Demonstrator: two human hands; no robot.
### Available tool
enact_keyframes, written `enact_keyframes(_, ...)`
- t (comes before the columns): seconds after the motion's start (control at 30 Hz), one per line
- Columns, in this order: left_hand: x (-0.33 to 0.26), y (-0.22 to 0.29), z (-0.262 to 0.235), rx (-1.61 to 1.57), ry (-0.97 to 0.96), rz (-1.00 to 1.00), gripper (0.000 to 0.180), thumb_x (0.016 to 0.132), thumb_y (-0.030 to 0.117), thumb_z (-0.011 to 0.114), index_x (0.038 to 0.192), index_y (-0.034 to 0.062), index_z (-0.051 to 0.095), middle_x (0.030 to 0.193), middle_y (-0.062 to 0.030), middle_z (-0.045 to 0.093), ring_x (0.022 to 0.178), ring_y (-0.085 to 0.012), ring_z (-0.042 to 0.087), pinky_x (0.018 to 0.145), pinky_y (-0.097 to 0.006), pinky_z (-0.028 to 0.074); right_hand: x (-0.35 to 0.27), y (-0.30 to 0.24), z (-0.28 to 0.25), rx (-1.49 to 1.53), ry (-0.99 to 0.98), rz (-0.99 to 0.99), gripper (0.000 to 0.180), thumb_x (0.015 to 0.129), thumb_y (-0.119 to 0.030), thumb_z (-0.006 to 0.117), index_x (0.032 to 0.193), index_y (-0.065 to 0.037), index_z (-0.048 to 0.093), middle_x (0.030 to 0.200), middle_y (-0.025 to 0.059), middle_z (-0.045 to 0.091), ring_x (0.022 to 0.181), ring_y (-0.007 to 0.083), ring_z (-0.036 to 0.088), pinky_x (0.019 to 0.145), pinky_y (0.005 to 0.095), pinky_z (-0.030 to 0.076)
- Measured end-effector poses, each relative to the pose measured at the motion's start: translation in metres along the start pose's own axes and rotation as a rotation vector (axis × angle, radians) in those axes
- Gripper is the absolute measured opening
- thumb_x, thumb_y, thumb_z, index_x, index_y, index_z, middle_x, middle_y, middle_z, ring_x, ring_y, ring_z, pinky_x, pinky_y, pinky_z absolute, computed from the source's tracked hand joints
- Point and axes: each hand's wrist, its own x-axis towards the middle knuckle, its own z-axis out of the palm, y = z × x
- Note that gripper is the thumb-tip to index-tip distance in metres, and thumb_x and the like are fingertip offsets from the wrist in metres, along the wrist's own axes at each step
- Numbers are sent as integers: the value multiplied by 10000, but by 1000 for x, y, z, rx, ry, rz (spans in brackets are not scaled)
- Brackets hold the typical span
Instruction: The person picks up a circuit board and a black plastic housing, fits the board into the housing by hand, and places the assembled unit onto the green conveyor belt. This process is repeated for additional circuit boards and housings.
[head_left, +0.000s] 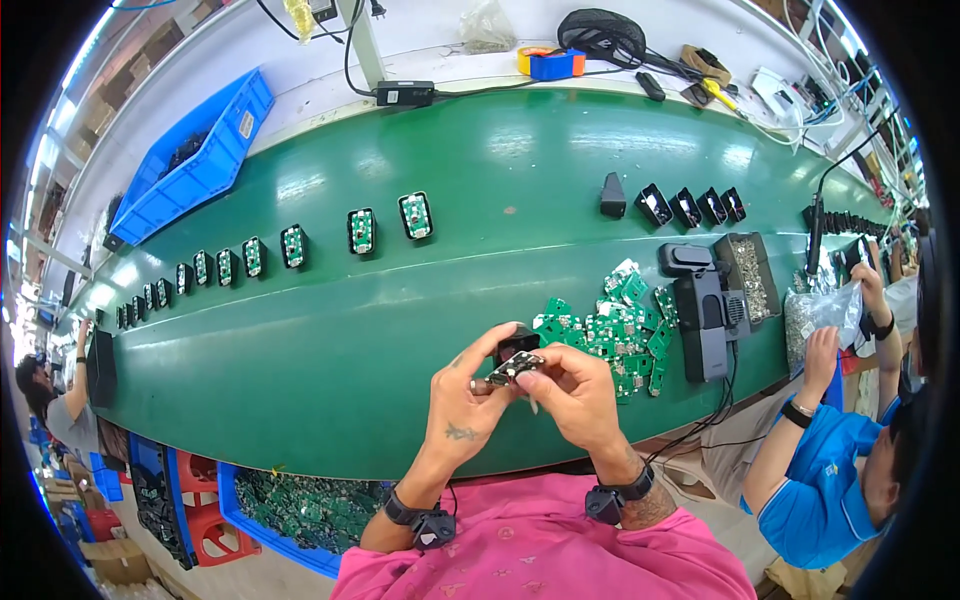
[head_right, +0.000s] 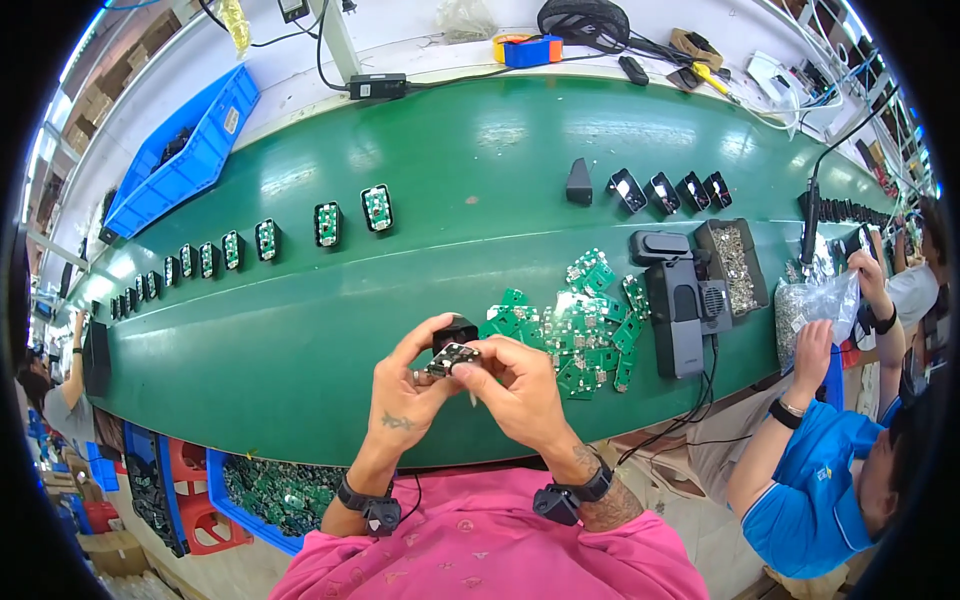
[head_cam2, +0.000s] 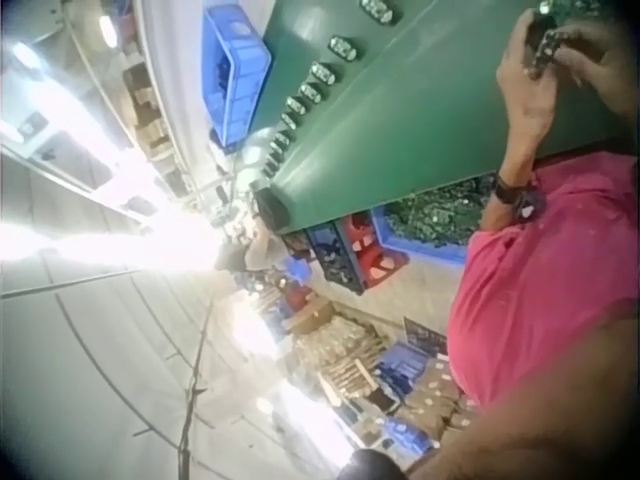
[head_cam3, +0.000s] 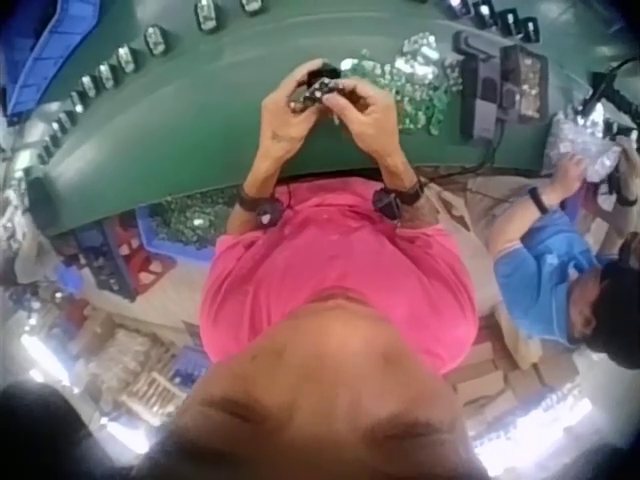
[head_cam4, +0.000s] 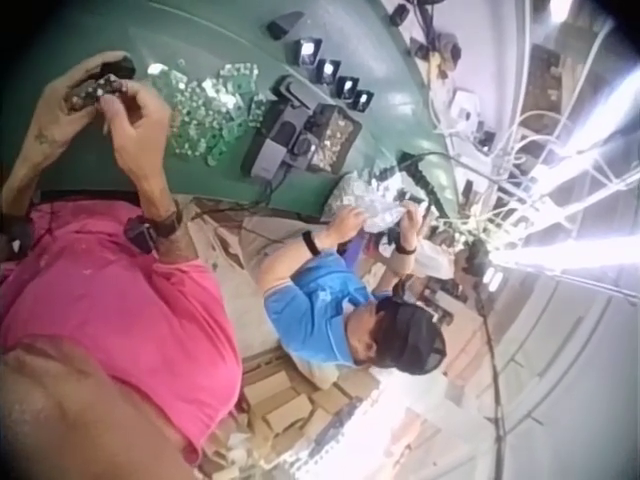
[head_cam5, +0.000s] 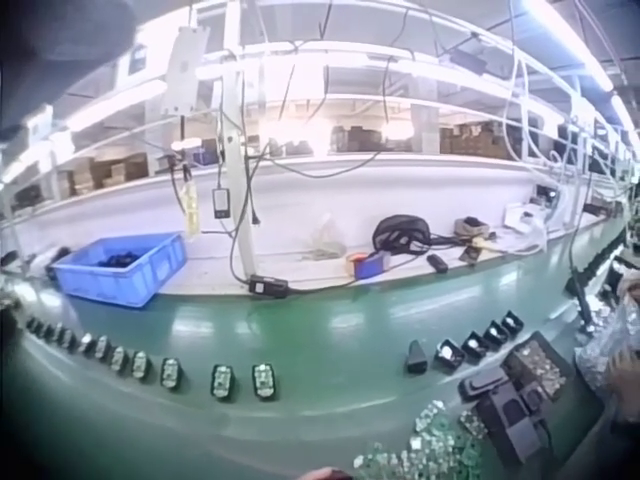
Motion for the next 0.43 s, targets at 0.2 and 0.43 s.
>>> enact_keyframes(0.2,-1,6,-1,130,-75,34,603,808,-139,616,1369,77,571,1228,-122,645,915,-149,693,702,-260,597,9,-12,-24,-23,-13,210,201,942,-134,677,786,-12,643,600,-25,589,518,19,509,440,197,357)
enact_keyframes(0.43,5,-8,2,268,41,113,567,828,-131,587,1354,81,588,1277,-126,644,884,-146,718,646,-230,571,6,-21,-14,-513,-88,36,227,939,-186,701,772,-37,662,604,22,641,514,76,564,462,229,410)
